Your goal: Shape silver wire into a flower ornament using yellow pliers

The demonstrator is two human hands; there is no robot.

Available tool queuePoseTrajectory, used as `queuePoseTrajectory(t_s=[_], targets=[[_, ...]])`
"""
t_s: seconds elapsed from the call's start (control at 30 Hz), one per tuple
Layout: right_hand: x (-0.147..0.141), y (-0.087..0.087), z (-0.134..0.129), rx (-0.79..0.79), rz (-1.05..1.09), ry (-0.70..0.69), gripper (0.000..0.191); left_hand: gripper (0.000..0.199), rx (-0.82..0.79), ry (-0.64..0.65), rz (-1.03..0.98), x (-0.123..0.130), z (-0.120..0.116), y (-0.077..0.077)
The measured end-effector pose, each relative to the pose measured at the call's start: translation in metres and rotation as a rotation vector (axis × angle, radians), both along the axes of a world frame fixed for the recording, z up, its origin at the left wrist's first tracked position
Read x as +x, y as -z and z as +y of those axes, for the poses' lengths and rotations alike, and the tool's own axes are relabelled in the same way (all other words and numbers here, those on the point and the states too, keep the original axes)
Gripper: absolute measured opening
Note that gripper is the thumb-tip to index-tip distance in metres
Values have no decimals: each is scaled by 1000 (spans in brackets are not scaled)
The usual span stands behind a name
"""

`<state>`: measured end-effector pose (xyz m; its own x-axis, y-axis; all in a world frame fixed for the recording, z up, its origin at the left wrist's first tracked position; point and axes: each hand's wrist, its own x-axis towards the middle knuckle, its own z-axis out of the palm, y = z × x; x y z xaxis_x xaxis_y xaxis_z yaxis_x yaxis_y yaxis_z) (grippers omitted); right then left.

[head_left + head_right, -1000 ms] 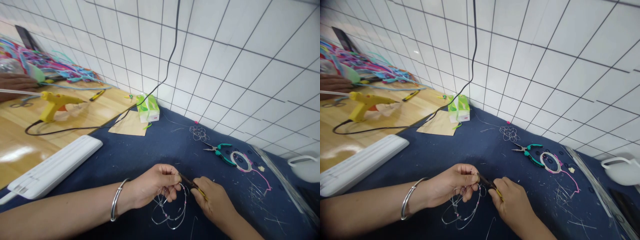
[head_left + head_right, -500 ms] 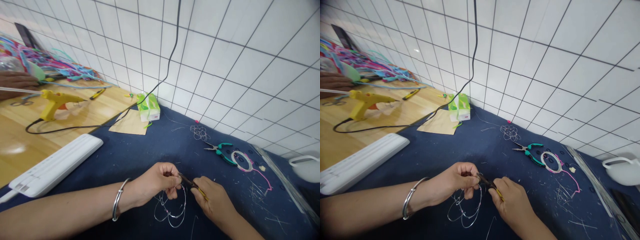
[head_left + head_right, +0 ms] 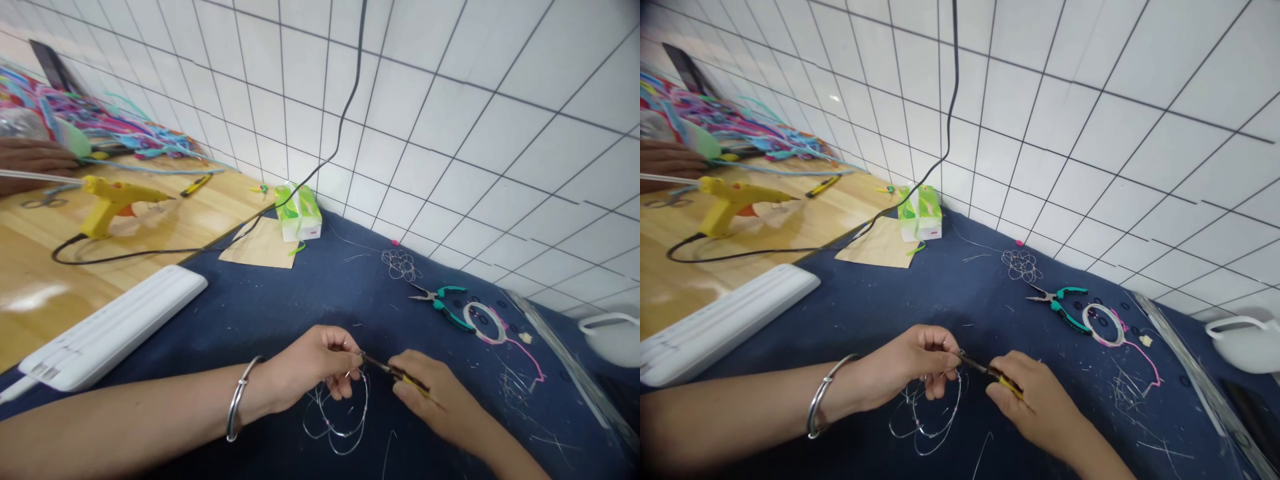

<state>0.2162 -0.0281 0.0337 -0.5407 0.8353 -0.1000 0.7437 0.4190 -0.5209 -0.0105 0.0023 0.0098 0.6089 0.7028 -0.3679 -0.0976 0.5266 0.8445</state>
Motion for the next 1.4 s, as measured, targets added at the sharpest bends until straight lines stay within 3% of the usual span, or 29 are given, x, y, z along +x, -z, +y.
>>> queuePoseTrajectory(t_s=[0.1, 0.23, 0.4, 0.47, 0.6, 0.73, 0.87, 0.93, 1.03, 1.1, 1.4], targets=[[-4, -8, 0, -189, 42, 26, 29, 11, 0, 19, 15, 0, -1, 1], [-8, -12, -4, -257, 105, 65, 33, 13, -34, 30, -36, 0, -1, 4], [-4, -5, -7, -716, 423, 116, 39, 16, -52, 17, -116, 1, -1, 3], [-2, -4, -7, -764, 451, 129, 40, 16, -36, 21, -115, 1, -1, 3], [-3, -9, -7, -559, 303, 150, 36, 16, -28, 9, -77, 2, -1, 3], [-5, -13, -8, -514, 185, 132, 39, 14, -24, 1, -59, 2, -2, 4], [-9, -11, -10, -104, -64, 165, 33, 13, -42, 10, -40, 2, -1, 5], [-8, -9, -10, -191, -13, 154, 35, 14, -44, 12, -51, 2, 0, 6], [-5, -9, -9, -572, 195, 155, 42, 13, -46, 7, -58, 3, 0, 6], [-5, -10, -9, -588, 208, 168, 42, 13, -42, -2, -55, 4, 0, 6], [-11, -1, -18, 212, -303, 85, 24, 15, -73, -67, -113, 4, 2, 6]])
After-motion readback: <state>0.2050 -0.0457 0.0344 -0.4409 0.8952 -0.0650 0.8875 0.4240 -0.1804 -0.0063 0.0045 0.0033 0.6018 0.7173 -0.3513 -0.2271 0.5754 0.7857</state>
